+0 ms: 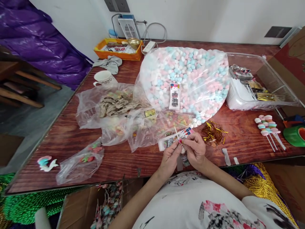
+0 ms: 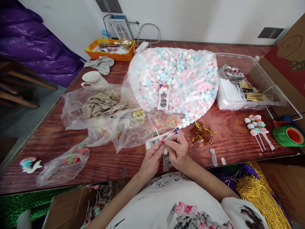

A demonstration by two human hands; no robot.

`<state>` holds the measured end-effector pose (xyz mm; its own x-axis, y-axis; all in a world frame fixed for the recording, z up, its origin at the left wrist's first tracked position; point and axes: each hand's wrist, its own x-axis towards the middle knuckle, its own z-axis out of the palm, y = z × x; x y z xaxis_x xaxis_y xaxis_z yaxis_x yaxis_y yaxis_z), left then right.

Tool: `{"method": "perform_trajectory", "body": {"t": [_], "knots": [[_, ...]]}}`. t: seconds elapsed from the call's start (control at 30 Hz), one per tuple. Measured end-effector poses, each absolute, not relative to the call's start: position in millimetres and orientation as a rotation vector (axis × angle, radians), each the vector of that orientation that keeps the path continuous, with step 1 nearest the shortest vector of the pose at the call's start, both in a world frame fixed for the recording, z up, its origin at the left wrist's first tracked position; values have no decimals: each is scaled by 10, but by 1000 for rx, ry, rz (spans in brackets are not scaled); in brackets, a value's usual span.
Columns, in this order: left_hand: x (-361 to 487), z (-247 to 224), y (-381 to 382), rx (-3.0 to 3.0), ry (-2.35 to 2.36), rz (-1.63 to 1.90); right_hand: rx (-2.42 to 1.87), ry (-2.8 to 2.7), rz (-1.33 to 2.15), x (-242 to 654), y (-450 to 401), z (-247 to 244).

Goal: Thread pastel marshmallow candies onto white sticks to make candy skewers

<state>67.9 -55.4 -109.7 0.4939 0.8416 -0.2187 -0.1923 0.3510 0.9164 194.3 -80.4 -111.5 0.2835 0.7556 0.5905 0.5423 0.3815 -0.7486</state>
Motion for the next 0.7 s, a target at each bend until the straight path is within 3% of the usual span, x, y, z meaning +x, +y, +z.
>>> {"method": "perform_trajectory", "body": {"t": [0.23,0.47,0.7], "knots": [[672,-965,-355,1014,769,582,-1315,-1259,466,2143,-764,-1094],[710,-892,-356,770,579,257,-1161,-2187,-134,2800,-861,-975],[735,-854,-313,965,461,2,-994,-2372,12,2853,-828,-918]]}}
